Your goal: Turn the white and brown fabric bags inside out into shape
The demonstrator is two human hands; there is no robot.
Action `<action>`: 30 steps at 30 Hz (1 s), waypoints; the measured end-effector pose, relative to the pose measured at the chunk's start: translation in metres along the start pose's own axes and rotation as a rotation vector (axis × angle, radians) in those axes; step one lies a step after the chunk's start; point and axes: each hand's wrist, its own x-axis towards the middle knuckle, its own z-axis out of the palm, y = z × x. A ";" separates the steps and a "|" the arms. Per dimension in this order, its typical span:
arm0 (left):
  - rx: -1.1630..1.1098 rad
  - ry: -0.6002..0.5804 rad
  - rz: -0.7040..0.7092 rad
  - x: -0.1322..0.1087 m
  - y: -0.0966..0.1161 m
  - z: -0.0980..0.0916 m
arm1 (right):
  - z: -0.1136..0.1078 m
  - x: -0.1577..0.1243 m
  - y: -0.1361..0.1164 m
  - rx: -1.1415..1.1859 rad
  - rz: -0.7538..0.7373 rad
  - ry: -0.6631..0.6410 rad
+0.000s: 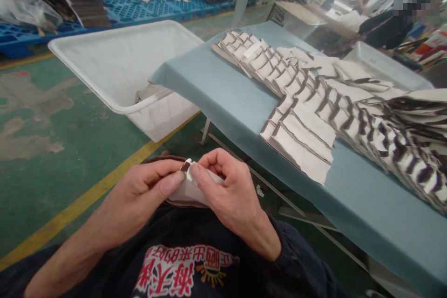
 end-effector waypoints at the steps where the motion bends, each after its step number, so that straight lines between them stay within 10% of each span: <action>1: 0.000 0.001 -0.015 0.000 0.000 0.000 | 0.000 0.000 0.000 0.007 0.007 0.000; 18: 0.072 0.088 0.004 -0.004 -0.007 0.003 | 0.013 -0.003 0.008 0.036 -0.108 0.064; 30: -0.158 0.138 -0.095 -0.014 -0.049 -0.002 | 0.028 -0.006 0.006 -0.062 -0.170 0.156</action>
